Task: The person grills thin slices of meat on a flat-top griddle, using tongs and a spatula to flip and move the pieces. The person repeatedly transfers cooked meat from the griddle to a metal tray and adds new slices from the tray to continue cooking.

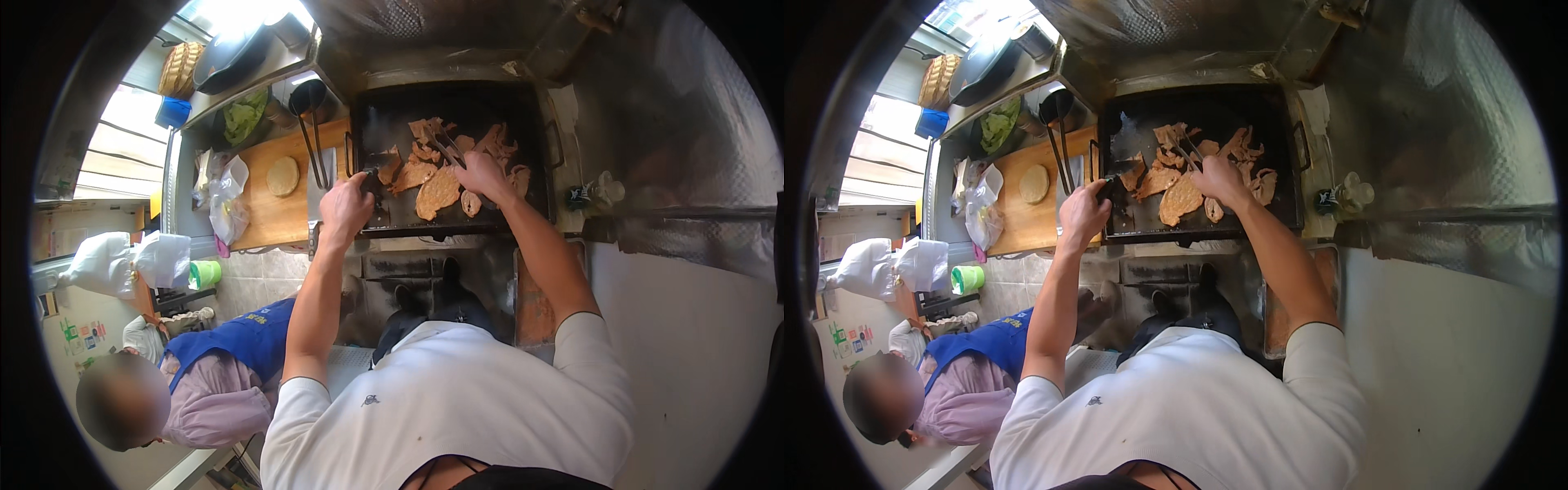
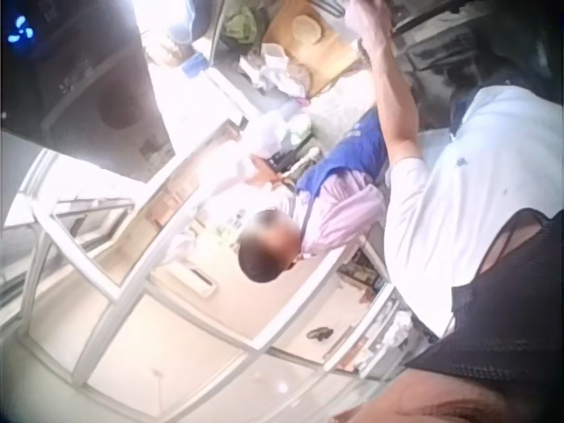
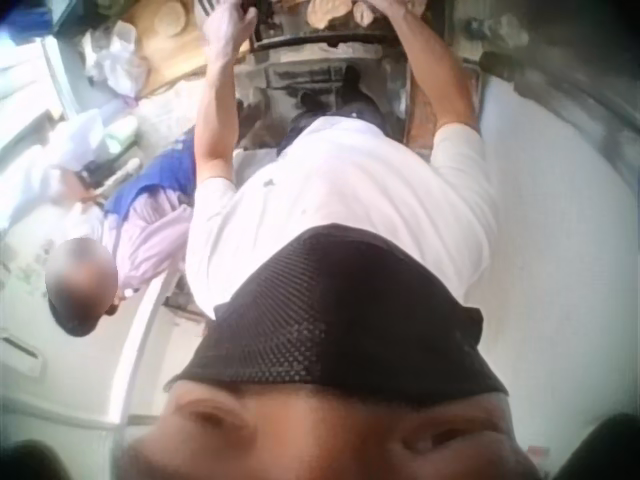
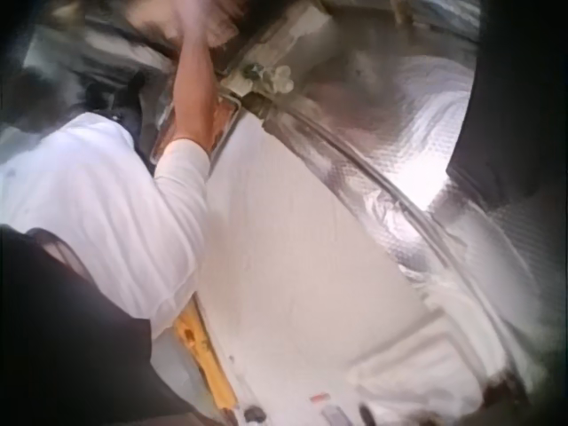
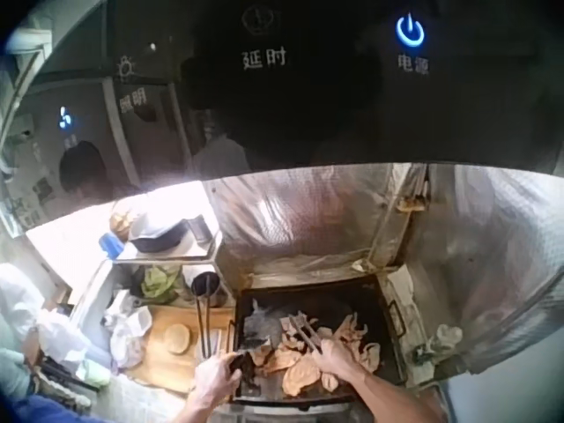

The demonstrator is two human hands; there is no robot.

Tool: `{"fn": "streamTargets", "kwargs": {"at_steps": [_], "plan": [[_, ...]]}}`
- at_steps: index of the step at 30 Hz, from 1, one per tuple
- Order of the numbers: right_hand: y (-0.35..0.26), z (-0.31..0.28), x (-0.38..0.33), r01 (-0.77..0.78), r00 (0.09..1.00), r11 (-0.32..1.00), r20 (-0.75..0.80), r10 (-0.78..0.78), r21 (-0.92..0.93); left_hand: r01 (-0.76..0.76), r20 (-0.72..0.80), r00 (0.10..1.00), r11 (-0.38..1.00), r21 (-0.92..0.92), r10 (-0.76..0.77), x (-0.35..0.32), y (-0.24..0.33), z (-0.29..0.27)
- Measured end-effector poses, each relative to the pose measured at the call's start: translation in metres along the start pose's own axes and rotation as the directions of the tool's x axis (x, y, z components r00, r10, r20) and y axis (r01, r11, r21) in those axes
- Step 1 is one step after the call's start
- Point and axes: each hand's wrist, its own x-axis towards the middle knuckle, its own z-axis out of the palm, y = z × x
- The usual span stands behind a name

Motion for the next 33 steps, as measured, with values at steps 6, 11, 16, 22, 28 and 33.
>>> {"fn": "streamTargets", "kwargs": {"at_steps": [6,11,16,22,28,33], "plan": [[0.016,-0.014,-0.057,0.043,0.998,0.999,-0.035,-0.044,-0.026,-0.039,-0.036,0.999,0.995,-0.087,0.036,-0.008,0.010,0.016],[0.032,0.003,-0.111,0.087,0.996,0.975,0.043,-0.080,-0.202,-0.120,0.055,0.991,0.993,0.004,0.119,-0.005,0.040,0.020],[0.030,0.005,-0.125,-0.004,1.000,0.993,-0.023,0.002,-0.119,-0.122,0.041,0.992,0.992,-0.009,0.123,-0.015,0.048,0.013],[0.046,0.013,-0.132,0.039,0.994,0.999,-0.105,-0.042,-0.033,-0.173,0.071,0.982,0.985,-0.016,0.173,-0.031,0.043,0.022],[0.096,-0.010,-0.105,-0.152,0.949,0.988,-0.284,0.134,-0.041,-0.029,0.070,0.993,0.793,-0.609,0.090,-0.004,0.072,0.061],[0.096,-0.004,-0.080,-0.143,0.982,0.981,-0.145,0.123,-0.131,0.146,0.244,0.969,0.729,-0.669,0.030,0.023,0.106,0.085]]}}
